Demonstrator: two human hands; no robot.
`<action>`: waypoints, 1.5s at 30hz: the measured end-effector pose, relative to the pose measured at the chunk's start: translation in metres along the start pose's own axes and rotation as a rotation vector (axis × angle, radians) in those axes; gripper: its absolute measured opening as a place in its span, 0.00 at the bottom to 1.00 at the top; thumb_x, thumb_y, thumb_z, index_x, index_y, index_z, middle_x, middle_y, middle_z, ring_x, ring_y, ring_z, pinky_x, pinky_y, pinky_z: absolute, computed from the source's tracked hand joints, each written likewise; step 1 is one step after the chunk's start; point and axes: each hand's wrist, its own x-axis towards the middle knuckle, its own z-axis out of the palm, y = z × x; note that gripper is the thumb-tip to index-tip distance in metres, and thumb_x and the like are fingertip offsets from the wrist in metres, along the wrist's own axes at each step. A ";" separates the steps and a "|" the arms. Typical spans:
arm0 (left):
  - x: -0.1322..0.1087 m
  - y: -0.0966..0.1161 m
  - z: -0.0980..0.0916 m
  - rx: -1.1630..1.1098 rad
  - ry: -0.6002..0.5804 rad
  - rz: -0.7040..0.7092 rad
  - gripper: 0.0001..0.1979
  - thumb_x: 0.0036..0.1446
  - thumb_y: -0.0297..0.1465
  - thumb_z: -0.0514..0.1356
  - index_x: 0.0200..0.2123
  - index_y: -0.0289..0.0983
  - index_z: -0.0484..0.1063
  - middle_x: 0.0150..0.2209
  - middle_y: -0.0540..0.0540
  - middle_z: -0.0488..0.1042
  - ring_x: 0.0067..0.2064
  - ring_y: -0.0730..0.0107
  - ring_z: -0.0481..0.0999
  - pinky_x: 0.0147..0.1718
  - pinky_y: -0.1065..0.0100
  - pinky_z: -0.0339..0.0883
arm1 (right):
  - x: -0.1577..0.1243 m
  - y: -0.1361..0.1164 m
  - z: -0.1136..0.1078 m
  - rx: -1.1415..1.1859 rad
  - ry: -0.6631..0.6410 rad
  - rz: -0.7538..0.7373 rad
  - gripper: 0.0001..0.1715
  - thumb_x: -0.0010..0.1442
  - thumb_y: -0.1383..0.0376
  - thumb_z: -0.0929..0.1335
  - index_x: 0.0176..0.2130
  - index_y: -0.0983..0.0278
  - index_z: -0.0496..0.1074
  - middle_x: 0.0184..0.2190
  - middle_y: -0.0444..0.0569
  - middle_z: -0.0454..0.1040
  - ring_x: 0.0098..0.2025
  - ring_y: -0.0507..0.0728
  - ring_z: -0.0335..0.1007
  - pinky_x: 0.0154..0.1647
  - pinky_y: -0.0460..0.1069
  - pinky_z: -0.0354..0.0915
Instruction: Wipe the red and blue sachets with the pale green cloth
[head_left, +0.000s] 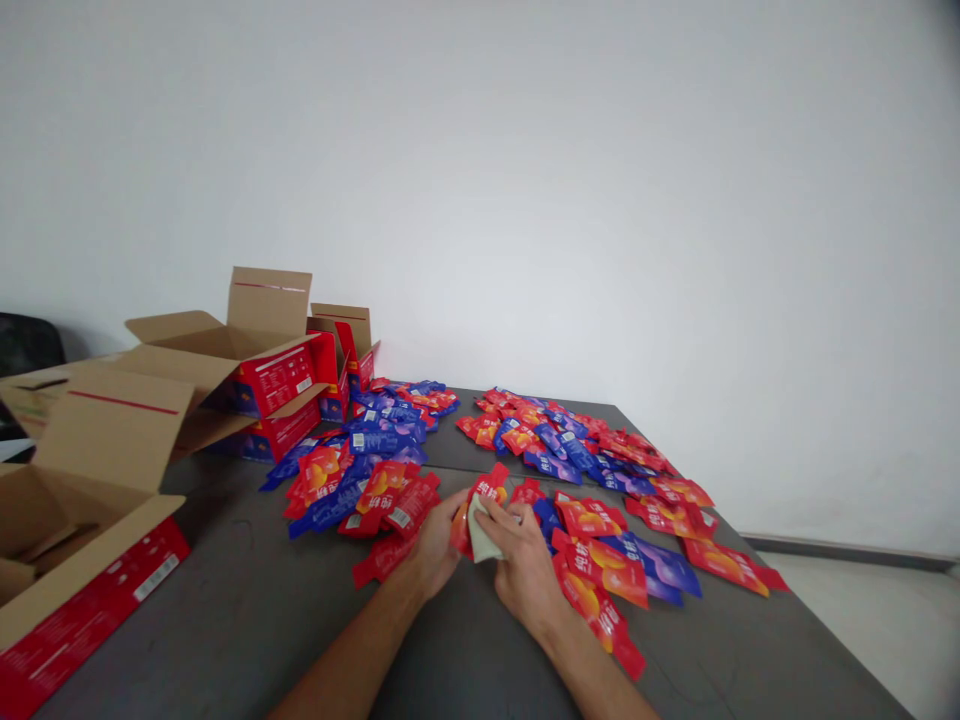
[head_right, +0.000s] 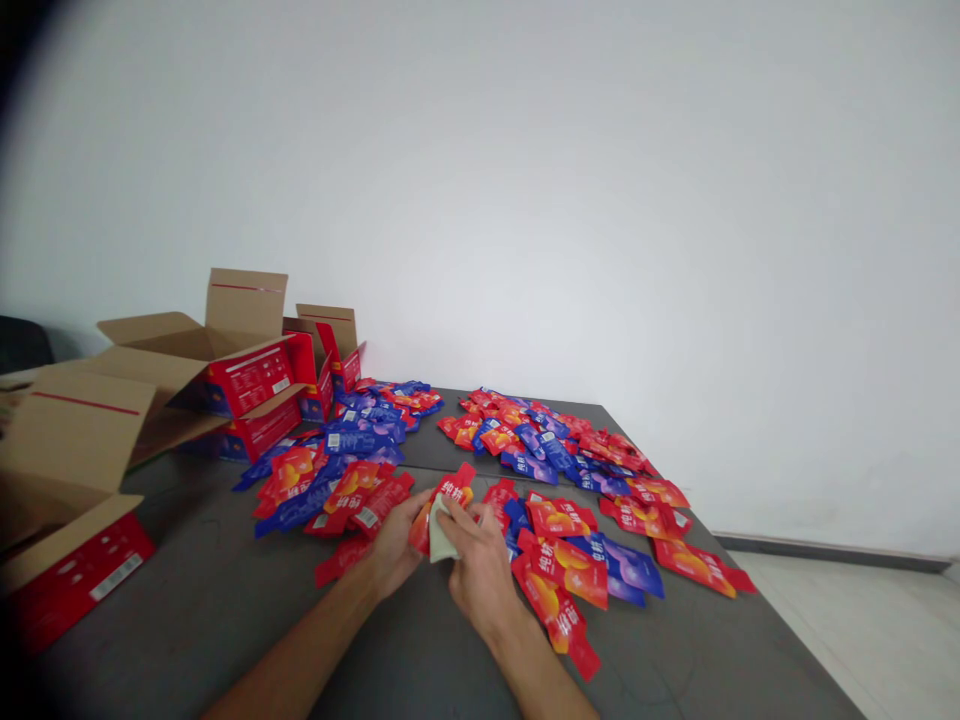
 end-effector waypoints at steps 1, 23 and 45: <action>0.000 0.001 0.000 0.011 -0.002 -0.003 0.14 0.59 0.36 0.60 0.40 0.31 0.77 0.35 0.42 0.80 0.40 0.61 0.80 0.41 0.65 0.72 | 0.001 -0.004 -0.001 0.016 -0.030 -0.016 0.49 0.45 0.85 0.60 0.62 0.55 0.69 0.64 0.44 0.66 0.52 0.61 0.63 0.54 0.58 0.66; 0.001 0.076 -0.076 1.827 0.863 0.632 0.24 0.60 0.33 0.54 0.59 0.31 0.68 0.62 0.32 0.66 0.64 0.49 0.63 0.63 0.50 0.54 | -0.005 0.015 0.000 0.004 0.021 0.098 0.50 0.39 0.84 0.60 0.59 0.60 0.72 0.63 0.46 0.67 0.59 0.62 0.62 0.61 0.60 0.62; 0.047 -0.055 0.032 0.990 0.273 0.296 0.13 0.40 0.27 0.69 0.21 0.43 0.66 0.35 0.35 0.76 0.60 0.38 0.65 0.64 0.48 0.42 | -0.002 0.074 -0.044 -0.249 0.167 0.431 0.36 0.43 0.79 0.63 0.50 0.64 0.79 0.53 0.52 0.77 0.48 0.64 0.73 0.53 0.56 0.66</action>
